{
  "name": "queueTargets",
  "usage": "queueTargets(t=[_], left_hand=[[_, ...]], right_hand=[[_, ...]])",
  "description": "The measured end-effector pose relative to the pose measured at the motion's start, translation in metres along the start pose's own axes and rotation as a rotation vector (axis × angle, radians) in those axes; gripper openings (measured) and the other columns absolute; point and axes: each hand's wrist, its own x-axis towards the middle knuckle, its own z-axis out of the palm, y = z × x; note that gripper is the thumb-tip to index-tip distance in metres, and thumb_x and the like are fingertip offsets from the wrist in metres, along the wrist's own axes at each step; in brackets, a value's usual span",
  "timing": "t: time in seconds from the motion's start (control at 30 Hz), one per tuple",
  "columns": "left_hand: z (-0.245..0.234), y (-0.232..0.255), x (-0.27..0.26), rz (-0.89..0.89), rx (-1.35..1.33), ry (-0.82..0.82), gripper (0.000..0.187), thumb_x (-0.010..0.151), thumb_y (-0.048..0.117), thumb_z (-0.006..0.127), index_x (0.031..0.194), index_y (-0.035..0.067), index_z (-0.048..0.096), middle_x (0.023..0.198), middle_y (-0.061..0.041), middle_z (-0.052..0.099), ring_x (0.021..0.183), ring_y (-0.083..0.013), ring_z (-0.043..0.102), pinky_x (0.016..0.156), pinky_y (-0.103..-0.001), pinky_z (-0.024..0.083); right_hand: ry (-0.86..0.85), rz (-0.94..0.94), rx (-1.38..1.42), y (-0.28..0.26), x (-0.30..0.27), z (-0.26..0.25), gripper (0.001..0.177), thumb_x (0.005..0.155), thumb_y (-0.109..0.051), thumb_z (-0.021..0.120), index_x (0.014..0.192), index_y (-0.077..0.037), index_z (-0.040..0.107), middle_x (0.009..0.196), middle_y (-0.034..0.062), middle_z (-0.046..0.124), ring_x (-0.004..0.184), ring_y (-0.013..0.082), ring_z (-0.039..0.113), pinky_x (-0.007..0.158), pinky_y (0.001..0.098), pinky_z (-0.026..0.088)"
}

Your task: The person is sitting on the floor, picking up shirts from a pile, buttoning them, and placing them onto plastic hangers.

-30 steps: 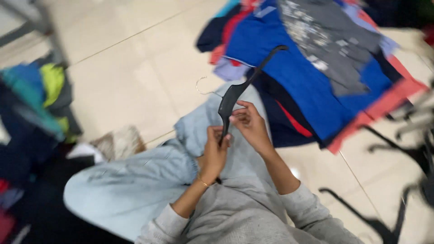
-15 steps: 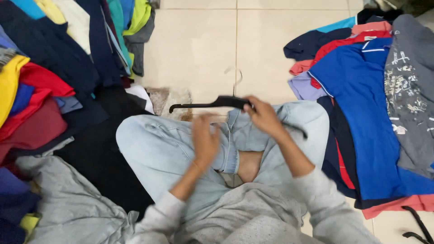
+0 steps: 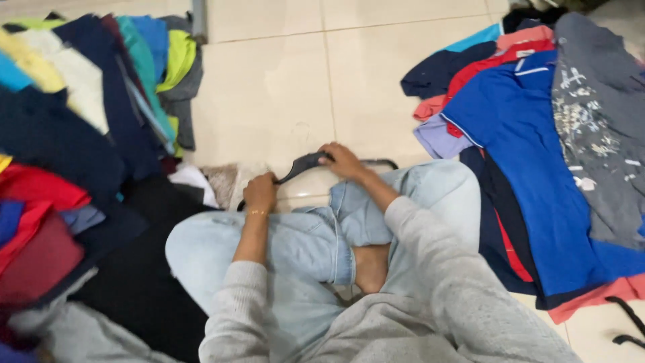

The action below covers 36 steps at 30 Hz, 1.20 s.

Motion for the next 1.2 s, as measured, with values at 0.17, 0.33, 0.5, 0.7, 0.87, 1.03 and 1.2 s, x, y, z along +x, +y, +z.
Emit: queueTargets(t=[0.17,0.33,0.5,0.7,0.87,1.03,1.2], left_hand=[[0.011,0.004,0.005,-0.023,0.023,-0.055,0.024,0.083,0.024,0.083,0.104,0.012,0.082,0.102,-0.019,0.068,0.097,-0.0416,0.073,0.079,-0.057,0.06],[0.023,-0.004,0.017,-0.004,0.008,-0.065,0.028,0.078,0.018,0.086,0.104,0.008,0.081,0.096,-0.019,0.073,0.097,-0.0416,0.075,0.081,-0.054,0.06],[-0.02,0.025,-0.015,0.017,-0.154,-0.086,0.025,0.09,0.007,0.07,0.114,0.009,0.077,0.108,-0.015,0.076,0.108,-0.0402,0.072,0.089,-0.055,0.057],[-0.079,0.134,-0.077,0.283,-0.3,0.157,0.027,0.098,-0.001,0.059,0.122,0.003,0.069,0.119,-0.023,0.064,0.111,-0.0453,0.062,0.096,-0.056,0.047],[-0.071,0.248,-0.111,0.679,-0.786,0.105,0.03,0.091,-0.012,0.057,0.106,0.009,0.073,0.101,-0.017,0.071,0.101,-0.0421,0.067,0.093,-0.05,0.049],[-0.058,0.363,-0.158,0.851,-0.887,-0.026,0.028,0.089,-0.002,0.064,0.098,0.021,0.077,0.099,0.003,0.074,0.101,-0.0244,0.063,0.1,-0.038,0.042],[-0.026,0.437,-0.186,0.913,-0.704,0.136,0.035,0.085,-0.006,0.066,0.088,0.028,0.074,0.099,0.008,0.066,0.106,-0.0252,0.055,0.099,-0.044,0.037]], right_hand=[[0.124,0.081,-0.06,0.015,-0.027,0.029,0.031,0.092,-0.028,0.076,0.118,-0.018,0.065,0.097,0.0103,0.065,0.103,0.0363,0.065,0.093,0.0486,0.053],[0.182,0.095,-0.04,0.021,-0.028,0.04,0.03,0.089,-0.026,0.079,0.113,-0.015,0.064,0.108,0.0112,0.055,0.108,0.0382,0.063,0.094,0.0476,0.054],[-0.018,0.228,-0.239,0.008,-0.03,0.02,0.026,0.09,-0.019,0.075,0.111,-0.005,0.068,0.107,0.0206,0.062,0.096,0.0408,0.071,0.08,0.0495,0.062],[0.02,0.392,-0.183,-0.046,-0.12,-0.12,0.037,0.099,-0.028,0.063,0.128,-0.007,0.068,0.112,0.0241,0.067,0.103,0.0448,0.071,0.084,0.055,0.059],[0.64,0.299,0.047,0.01,-0.234,-0.194,0.022,0.095,-0.018,0.068,0.113,-0.006,0.074,0.107,0.025,0.071,0.101,0.047,0.07,0.089,0.054,0.055],[0.897,0.553,-0.111,0.117,-0.371,-0.252,0.013,0.096,-0.017,0.071,0.106,-0.014,0.079,0.101,0.0168,0.075,0.1,0.0421,0.07,0.089,0.0501,0.054],[1.229,0.841,-0.227,0.258,-0.497,-0.261,0.027,0.09,-0.017,0.082,0.117,-0.015,0.078,0.105,0.0139,0.074,0.095,0.0371,0.071,0.082,0.0438,0.056]])
